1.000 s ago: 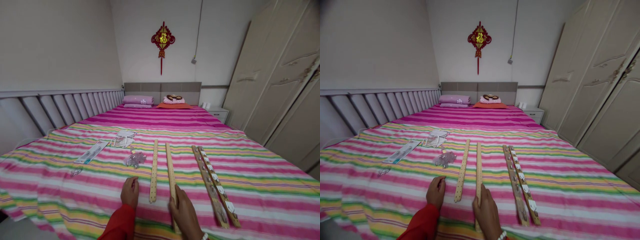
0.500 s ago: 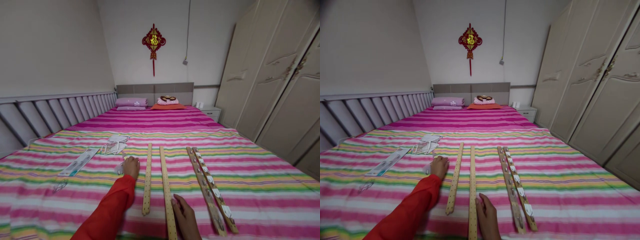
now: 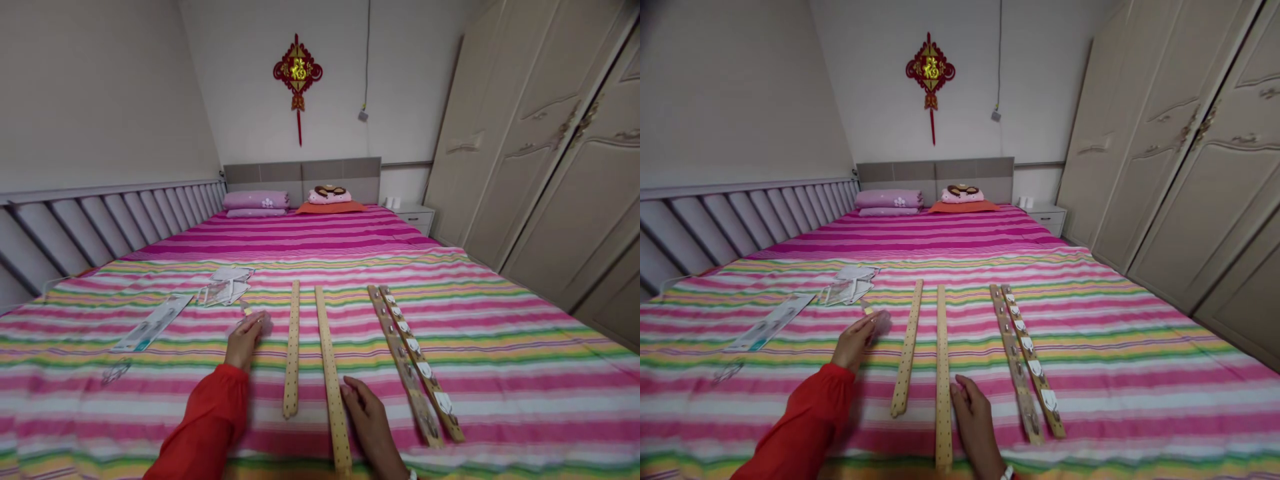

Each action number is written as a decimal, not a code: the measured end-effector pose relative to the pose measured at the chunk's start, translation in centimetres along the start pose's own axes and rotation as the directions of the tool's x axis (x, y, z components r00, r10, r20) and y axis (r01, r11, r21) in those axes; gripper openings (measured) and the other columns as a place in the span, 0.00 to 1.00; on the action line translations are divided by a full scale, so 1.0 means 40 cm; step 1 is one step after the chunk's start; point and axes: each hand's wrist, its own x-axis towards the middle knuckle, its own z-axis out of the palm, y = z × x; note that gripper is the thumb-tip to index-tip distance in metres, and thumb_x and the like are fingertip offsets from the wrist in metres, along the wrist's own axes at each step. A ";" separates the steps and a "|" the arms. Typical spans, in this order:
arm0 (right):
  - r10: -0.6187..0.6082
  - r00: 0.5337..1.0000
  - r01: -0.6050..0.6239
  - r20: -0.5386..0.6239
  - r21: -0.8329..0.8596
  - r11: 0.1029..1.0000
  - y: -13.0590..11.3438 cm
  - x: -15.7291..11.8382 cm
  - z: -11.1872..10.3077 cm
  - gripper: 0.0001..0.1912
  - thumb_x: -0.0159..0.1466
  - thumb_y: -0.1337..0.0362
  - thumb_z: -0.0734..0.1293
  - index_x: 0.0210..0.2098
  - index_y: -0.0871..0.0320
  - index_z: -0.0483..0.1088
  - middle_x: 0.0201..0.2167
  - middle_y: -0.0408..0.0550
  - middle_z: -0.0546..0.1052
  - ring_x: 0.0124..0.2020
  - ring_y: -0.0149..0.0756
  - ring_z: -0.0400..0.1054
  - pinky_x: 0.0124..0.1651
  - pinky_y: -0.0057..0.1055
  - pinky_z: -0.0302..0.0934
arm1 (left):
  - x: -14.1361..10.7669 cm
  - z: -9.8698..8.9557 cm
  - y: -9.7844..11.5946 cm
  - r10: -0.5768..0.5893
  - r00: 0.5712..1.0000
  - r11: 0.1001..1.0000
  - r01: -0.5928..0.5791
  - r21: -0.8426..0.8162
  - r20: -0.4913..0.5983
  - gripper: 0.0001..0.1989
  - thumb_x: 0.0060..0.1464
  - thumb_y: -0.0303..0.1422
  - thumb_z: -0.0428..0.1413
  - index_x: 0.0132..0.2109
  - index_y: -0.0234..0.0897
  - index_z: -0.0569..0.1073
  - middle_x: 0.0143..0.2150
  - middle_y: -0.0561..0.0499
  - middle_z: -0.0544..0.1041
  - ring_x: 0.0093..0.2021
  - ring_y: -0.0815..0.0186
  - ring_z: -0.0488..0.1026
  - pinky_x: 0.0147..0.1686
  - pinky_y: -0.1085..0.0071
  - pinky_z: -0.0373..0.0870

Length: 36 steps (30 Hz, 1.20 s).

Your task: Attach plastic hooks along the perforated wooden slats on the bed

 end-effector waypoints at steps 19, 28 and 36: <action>0.123 0.944 -0.265 0.306 0.485 0.833 -0.150 -0.104 0.037 0.22 0.51 0.52 0.74 0.37 0.62 0.75 0.21 0.45 0.75 0.17 0.26 0.64 0.19 0.21 0.58 | -0.407 0.082 -0.035 0.174 0.925 0.984 -0.175 -0.027 0.338 0.11 0.42 0.37 0.63 0.34 0.36 0.80 0.35 0.47 0.80 0.36 0.63 0.76 0.37 0.71 0.73; 0.128 0.930 -0.323 0.344 0.601 0.731 -0.149 -0.135 0.008 0.15 0.52 0.59 0.74 0.35 0.63 0.76 0.22 0.47 0.77 0.22 0.28 0.70 0.23 0.21 0.63 | -0.463 0.091 -0.046 0.170 0.908 0.984 -0.177 -0.017 0.382 0.10 0.46 0.37 0.59 0.34 0.37 0.78 0.33 0.48 0.81 0.34 0.63 0.77 0.36 0.70 0.75; 0.163 0.947 -0.291 0.277 0.522 0.802 -0.111 -0.136 0.000 0.19 0.50 0.56 0.74 0.36 0.63 0.75 0.19 0.46 0.76 0.17 0.30 0.68 0.22 0.25 0.63 | -0.460 0.095 -0.037 0.107 0.952 0.991 -0.125 0.047 0.288 0.11 0.39 0.39 0.61 0.30 0.36 0.79 0.33 0.48 0.79 0.35 0.62 0.75 0.33 0.71 0.72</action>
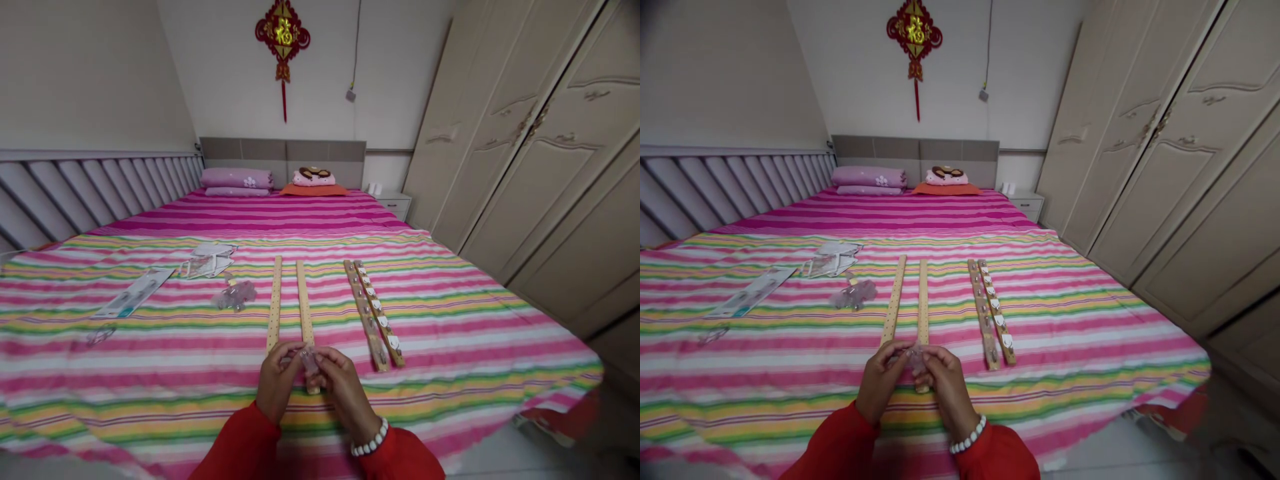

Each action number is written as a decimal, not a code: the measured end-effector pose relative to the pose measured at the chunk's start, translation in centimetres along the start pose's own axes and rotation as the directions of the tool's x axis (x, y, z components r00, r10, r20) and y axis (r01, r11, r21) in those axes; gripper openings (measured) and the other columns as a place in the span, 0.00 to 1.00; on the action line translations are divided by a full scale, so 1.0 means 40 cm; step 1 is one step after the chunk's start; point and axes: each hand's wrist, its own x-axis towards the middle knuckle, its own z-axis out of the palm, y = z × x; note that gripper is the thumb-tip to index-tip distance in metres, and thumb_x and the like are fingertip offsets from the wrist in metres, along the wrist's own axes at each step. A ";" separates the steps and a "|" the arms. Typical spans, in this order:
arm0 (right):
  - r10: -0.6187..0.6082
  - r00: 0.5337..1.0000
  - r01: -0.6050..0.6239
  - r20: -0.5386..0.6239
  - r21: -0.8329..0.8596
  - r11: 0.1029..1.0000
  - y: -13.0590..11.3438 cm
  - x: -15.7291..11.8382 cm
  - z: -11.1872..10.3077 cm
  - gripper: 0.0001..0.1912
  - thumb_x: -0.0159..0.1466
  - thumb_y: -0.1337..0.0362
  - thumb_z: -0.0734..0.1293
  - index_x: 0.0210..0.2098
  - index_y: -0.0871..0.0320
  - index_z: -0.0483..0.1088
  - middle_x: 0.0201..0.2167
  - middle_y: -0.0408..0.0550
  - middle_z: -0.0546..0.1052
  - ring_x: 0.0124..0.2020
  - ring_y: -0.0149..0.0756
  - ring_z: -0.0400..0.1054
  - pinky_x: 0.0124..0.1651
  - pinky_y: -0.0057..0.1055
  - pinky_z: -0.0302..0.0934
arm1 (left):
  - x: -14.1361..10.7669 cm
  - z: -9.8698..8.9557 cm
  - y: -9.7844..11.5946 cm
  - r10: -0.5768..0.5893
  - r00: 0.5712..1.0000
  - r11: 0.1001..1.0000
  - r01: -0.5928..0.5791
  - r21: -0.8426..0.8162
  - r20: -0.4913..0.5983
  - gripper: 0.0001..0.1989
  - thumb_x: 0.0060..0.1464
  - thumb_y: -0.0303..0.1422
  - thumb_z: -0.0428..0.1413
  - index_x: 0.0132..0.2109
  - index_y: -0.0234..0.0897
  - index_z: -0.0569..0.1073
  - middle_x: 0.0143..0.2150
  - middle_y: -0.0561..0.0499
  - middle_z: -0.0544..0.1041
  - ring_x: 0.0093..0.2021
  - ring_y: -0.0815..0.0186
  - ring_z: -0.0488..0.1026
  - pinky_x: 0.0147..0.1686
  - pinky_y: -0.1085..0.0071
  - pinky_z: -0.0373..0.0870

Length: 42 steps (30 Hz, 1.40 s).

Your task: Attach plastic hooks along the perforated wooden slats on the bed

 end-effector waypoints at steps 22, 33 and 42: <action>-0.493 0.868 0.429 0.064 -0.598 0.677 0.021 -0.036 0.005 0.18 0.56 0.64 0.69 0.46 0.55 0.72 0.41 0.52 0.77 0.40 0.40 0.71 0.42 0.34 0.67 | -0.012 0.011 -0.027 -0.366 0.912 0.811 0.410 -0.417 0.185 0.22 0.30 0.38 0.69 0.34 0.32 0.76 0.30 0.47 0.79 0.30 0.67 0.75 0.30 0.72 0.70; -0.251 0.963 0.207 -0.102 -0.321 0.924 0.021 -0.024 0.001 0.19 0.52 0.48 0.71 0.26 0.59 0.74 0.17 0.42 0.71 0.20 0.30 0.62 0.24 0.27 0.58 | -0.001 0.002 -0.022 -0.236 0.958 0.942 0.267 -0.203 0.163 0.20 0.32 0.39 0.68 0.35 0.33 0.76 0.32 0.47 0.80 0.35 0.62 0.77 0.39 0.67 0.72; -0.079 0.988 0.057 -0.132 -0.163 0.985 0.033 -0.011 -0.013 0.23 0.44 0.52 0.76 0.31 0.62 0.75 0.17 0.44 0.75 0.18 0.30 0.67 0.23 0.27 0.61 | 0.006 -0.006 -0.057 -0.162 0.977 0.983 0.172 -0.069 0.136 0.18 0.36 0.38 0.66 0.35 0.33 0.78 0.34 0.44 0.80 0.37 0.60 0.76 0.38 0.67 0.72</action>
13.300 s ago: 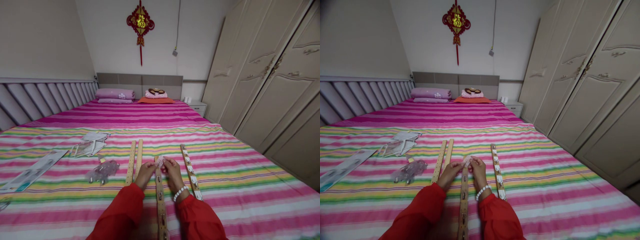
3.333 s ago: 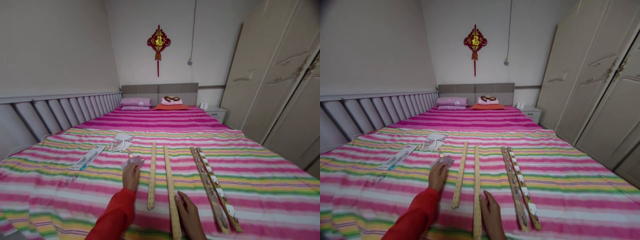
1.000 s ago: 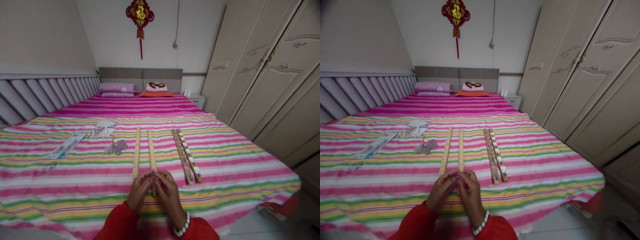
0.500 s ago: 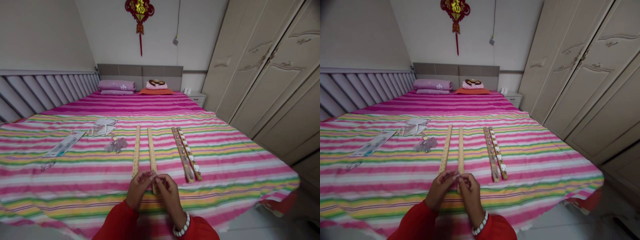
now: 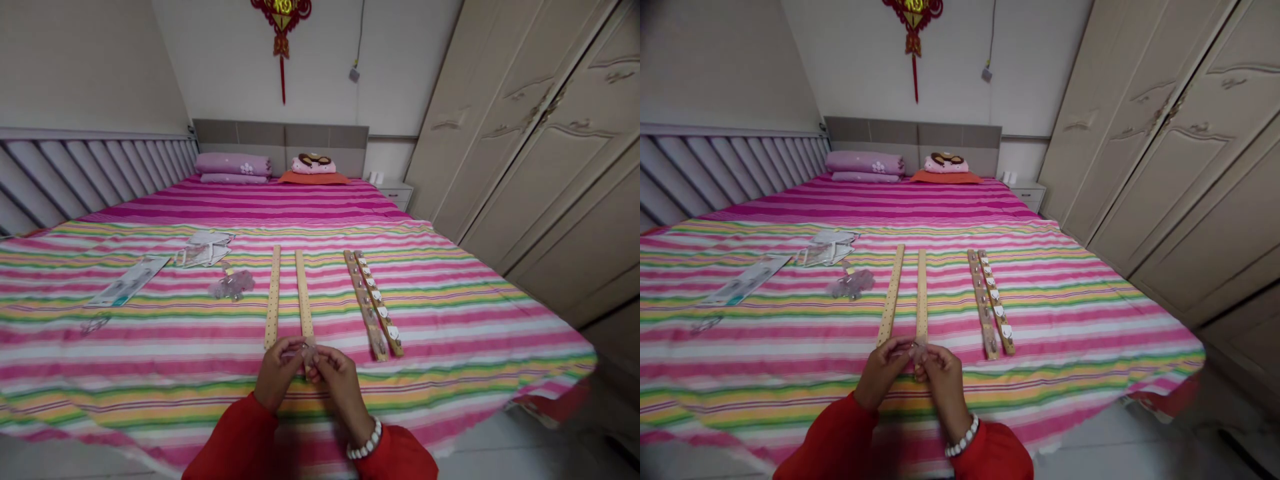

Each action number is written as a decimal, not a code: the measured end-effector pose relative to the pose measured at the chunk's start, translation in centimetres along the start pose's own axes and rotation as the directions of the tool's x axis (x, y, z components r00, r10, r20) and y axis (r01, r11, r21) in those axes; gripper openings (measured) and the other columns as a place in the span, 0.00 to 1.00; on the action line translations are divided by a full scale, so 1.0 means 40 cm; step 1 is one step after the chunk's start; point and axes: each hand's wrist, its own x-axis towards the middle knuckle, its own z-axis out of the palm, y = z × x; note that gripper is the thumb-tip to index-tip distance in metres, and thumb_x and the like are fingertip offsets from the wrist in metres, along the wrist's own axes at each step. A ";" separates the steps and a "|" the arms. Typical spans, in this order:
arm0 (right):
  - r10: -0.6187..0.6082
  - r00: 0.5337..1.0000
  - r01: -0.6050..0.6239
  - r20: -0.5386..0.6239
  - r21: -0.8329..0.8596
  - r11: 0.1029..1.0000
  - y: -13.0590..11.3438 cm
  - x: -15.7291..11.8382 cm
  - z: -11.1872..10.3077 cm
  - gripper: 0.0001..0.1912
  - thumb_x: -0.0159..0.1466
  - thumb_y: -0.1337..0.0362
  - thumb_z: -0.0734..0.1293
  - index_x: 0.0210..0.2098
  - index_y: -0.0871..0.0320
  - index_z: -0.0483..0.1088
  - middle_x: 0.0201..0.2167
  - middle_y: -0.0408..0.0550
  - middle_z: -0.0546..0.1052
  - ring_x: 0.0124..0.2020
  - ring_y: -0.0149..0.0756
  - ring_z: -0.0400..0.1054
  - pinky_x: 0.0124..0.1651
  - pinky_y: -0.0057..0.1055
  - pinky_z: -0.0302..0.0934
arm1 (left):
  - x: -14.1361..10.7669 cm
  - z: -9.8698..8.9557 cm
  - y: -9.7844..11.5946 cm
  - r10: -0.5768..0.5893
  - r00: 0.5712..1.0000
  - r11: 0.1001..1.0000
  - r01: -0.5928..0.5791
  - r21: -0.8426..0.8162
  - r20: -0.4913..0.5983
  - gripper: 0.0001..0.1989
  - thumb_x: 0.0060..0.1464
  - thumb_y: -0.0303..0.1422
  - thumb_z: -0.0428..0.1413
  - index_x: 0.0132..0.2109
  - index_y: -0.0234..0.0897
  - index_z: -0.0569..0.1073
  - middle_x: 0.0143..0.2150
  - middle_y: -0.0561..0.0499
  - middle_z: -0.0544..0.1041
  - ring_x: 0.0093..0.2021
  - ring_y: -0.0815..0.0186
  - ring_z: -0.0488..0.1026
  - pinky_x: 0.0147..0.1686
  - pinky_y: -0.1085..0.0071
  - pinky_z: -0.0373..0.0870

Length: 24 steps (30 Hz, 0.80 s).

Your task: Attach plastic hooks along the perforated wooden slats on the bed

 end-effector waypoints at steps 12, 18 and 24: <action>0.021 0.999 -0.020 -0.029 0.017 1.000 0.013 0.031 -0.010 0.21 0.42 0.55 0.77 0.28 0.60 0.69 0.16 0.42 0.75 0.15 0.30 0.67 0.20 0.27 0.64 | 0.030 -0.001 -0.023 -0.038 0.999 0.999 0.038 -0.031 -0.005 0.22 0.32 0.34 0.66 0.39 0.32 0.78 0.39 0.43 0.79 0.42 0.58 0.75 0.41 0.65 0.72; 0.044 0.997 -0.047 -0.065 -0.043 0.998 0.001 0.032 -0.004 0.21 0.40 0.55 0.76 0.26 0.60 0.68 0.14 0.39 0.73 0.13 0.28 0.65 0.17 0.24 0.60 | 0.034 0.004 -0.032 -0.077 0.996 0.995 0.075 -0.067 -0.032 0.21 0.29 0.32 0.66 0.37 0.32 0.77 0.37 0.43 0.79 0.40 0.58 0.75 0.39 0.65 0.72; -0.029 0.999 0.021 -0.044 -0.165 0.986 -0.004 0.033 -0.012 0.16 0.44 0.56 0.74 0.26 0.59 0.71 0.13 0.37 0.69 0.13 0.26 0.60 0.17 0.24 0.53 | 0.037 0.009 -0.040 -0.107 0.994 0.991 0.105 -0.086 -0.010 0.21 0.28 0.32 0.66 0.37 0.32 0.77 0.37 0.43 0.80 0.40 0.58 0.76 0.39 0.65 0.72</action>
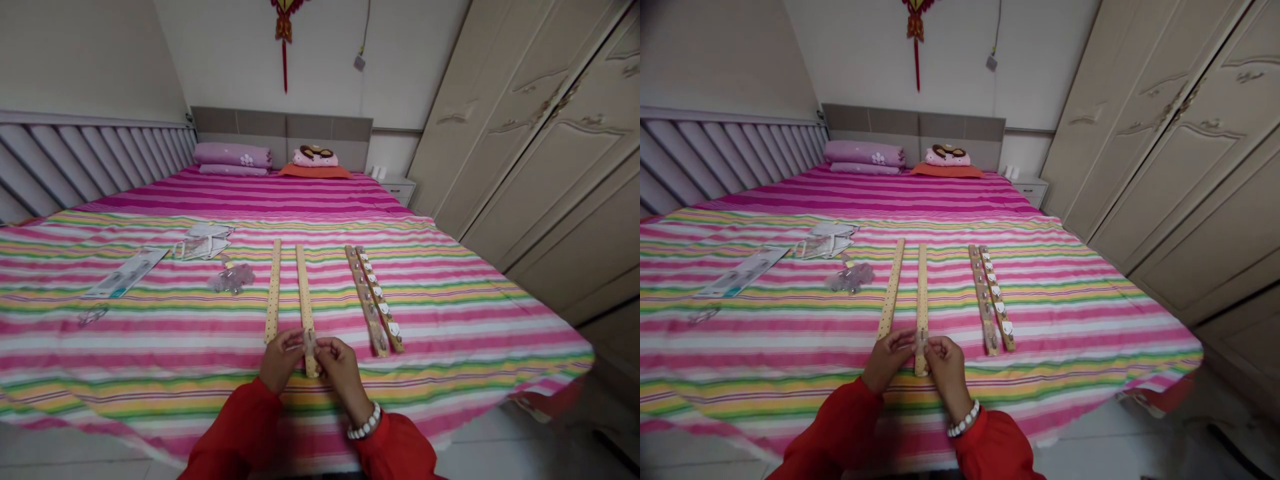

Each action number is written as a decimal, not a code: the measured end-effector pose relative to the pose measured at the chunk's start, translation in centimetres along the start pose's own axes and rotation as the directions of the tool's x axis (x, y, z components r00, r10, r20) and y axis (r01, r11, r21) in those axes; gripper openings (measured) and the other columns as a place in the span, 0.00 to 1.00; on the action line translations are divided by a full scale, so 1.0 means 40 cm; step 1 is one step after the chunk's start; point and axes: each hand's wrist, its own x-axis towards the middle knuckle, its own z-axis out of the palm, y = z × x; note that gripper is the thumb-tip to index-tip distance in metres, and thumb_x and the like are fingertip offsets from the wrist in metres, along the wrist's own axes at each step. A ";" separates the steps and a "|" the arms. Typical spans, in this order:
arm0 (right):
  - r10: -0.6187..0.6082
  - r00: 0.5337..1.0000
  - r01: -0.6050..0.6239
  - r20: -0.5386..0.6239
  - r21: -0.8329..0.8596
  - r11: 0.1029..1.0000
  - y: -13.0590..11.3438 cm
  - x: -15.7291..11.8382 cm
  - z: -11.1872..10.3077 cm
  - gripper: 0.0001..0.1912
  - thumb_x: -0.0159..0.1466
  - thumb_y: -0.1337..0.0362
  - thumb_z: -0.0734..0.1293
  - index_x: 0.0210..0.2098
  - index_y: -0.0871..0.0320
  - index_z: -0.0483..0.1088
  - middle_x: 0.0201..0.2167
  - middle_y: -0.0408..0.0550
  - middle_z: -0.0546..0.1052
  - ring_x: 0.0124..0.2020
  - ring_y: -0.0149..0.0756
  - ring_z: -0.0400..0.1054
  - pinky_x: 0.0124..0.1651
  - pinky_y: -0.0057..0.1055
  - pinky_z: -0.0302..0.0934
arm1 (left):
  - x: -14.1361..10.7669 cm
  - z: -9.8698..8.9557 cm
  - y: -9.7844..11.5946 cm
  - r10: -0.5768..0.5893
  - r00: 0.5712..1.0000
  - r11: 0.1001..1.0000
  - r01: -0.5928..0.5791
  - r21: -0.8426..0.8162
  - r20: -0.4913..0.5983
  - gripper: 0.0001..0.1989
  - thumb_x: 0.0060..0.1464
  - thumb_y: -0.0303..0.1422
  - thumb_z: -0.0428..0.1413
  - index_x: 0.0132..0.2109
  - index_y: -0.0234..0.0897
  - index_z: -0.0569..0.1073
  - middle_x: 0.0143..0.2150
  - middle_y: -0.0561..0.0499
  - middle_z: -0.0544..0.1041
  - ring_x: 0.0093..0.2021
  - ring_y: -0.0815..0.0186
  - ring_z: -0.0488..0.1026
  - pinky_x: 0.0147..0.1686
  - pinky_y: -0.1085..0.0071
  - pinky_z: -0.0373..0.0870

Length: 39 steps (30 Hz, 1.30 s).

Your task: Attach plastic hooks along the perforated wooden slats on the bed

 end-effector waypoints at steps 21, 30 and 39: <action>-0.010 0.999 0.009 -0.040 -0.010 1.000 0.011 0.004 -0.010 0.13 0.43 0.60 0.71 0.26 0.60 0.71 0.12 0.33 0.63 0.16 0.25 0.54 0.21 0.25 0.49 | -0.002 0.001 -0.019 -0.006 1.000 0.999 0.007 0.038 -0.014 0.21 0.28 0.32 0.64 0.36 0.32 0.77 0.35 0.45 0.77 0.39 0.59 0.74 0.38 0.65 0.73; 0.042 0.999 -0.043 0.006 0.018 0.999 -0.023 0.016 -0.027 0.05 0.43 0.65 0.68 0.22 0.59 0.71 0.13 0.36 0.66 0.17 0.26 0.55 0.22 0.25 0.49 | -0.020 0.005 0.021 -0.007 1.000 0.999 0.007 0.053 0.005 0.25 0.36 0.44 0.63 0.40 0.32 0.76 0.34 0.46 0.79 0.36 0.63 0.75 0.37 0.67 0.72; -0.048 0.988 0.075 0.144 -0.193 0.978 -0.099 0.057 -0.043 0.03 0.42 0.66 0.67 0.19 0.59 0.69 0.14 0.36 0.66 0.19 0.26 0.56 0.24 0.25 0.49 | -0.035 -0.021 0.057 0.182 0.976 0.904 -0.215 0.370 0.123 0.17 0.48 0.45 0.55 0.33 0.36 0.78 0.32 0.48 0.80 0.36 0.62 0.74 0.38 0.69 0.69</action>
